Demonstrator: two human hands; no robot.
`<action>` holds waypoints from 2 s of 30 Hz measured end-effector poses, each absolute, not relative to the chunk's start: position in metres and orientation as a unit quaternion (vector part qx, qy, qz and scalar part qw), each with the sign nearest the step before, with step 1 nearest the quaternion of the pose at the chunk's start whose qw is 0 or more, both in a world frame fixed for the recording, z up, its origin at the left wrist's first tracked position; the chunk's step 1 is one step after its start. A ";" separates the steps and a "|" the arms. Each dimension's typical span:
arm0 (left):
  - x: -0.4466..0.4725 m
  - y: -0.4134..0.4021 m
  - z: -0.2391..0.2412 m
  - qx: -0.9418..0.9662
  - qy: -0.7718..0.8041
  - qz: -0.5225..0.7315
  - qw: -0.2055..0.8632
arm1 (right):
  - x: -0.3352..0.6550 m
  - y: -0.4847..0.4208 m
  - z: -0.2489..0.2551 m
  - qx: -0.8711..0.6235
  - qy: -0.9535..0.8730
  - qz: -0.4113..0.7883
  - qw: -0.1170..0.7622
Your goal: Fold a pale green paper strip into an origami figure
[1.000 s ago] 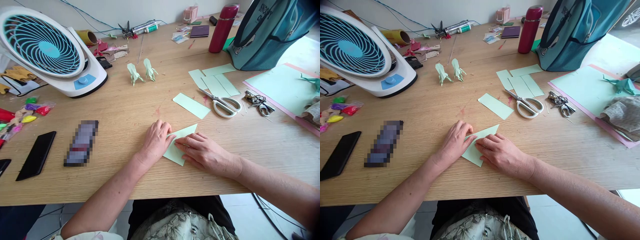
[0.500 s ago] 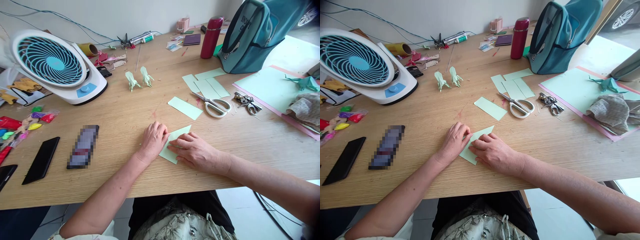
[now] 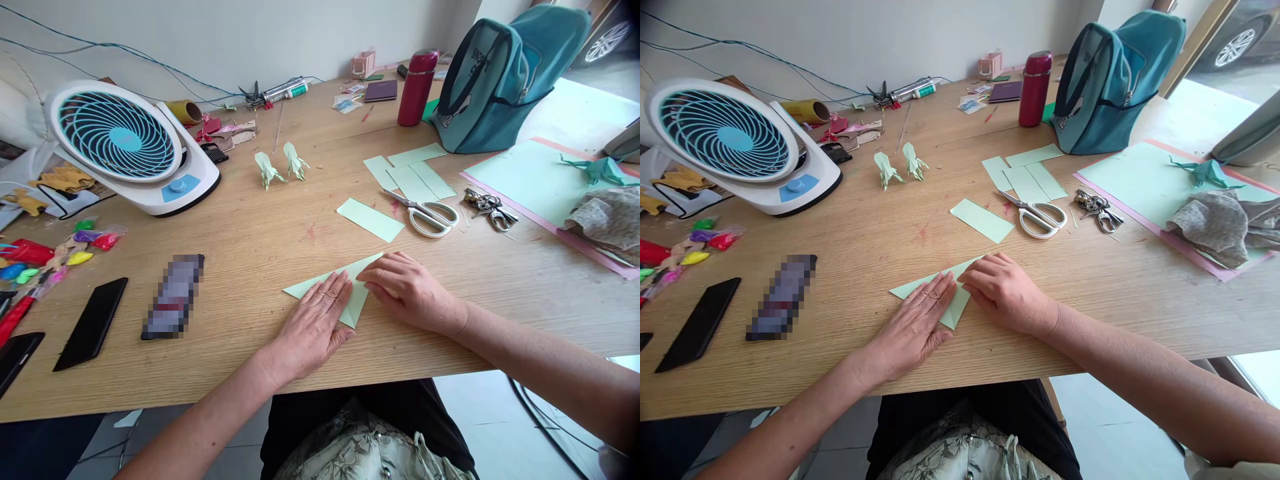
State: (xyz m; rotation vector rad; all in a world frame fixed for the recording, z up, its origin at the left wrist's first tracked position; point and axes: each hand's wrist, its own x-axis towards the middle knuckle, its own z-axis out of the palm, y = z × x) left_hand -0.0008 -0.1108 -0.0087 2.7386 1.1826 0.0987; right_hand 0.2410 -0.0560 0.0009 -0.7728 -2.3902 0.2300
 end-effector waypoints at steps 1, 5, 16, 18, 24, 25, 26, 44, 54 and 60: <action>-0.002 -0.110 -0.008 0.916 0.391 0.026 0.081 | 0.243 -0.054 0.002 -0.307 -0.899 0.077 0.302; -0.006 -0.105 -0.006 0.922 0.376 0.015 0.094 | 0.245 -0.054 0.001 -0.283 -0.932 0.022 0.227; -0.020 -0.079 -0.012 0.934 0.348 0.035 0.073 | 0.238 -0.056 -0.010 -0.249 -0.953 -0.016 0.171; -0.021 -0.077 -0.012 0.934 0.347 0.040 0.073 | 0.238 -0.056 -0.010 -0.245 -0.954 -0.007 0.175; -0.020 -0.077 -0.012 0.933 0.348 0.036 0.084 | 0.236 -0.057 -0.010 -0.234 -0.955 0.018 0.180; -0.019 -0.077 -0.011 0.933 0.349 0.034 0.088 | 0.235 -0.057 -0.010 -0.234 -0.955 0.021 0.179; -0.019 -0.077 -0.010 0.932 0.350 0.031 0.092 | 0.235 -0.057 -0.010 -0.234 -0.955 0.025 0.179; -0.022 -0.079 -0.010 0.936 0.345 0.045 0.056 | 0.233 -0.092 0.001 -0.181 -0.959 0.189 0.106; -0.023 -0.077 -0.014 0.941 0.330 0.068 0.023 | 0.331 -0.113 -0.007 -0.410 -0.901 0.128 0.060; -0.022 -0.077 -0.016 0.938 0.340 0.064 0.025 | 0.394 -0.095 -0.007 -0.516 -0.846 0.001 0.135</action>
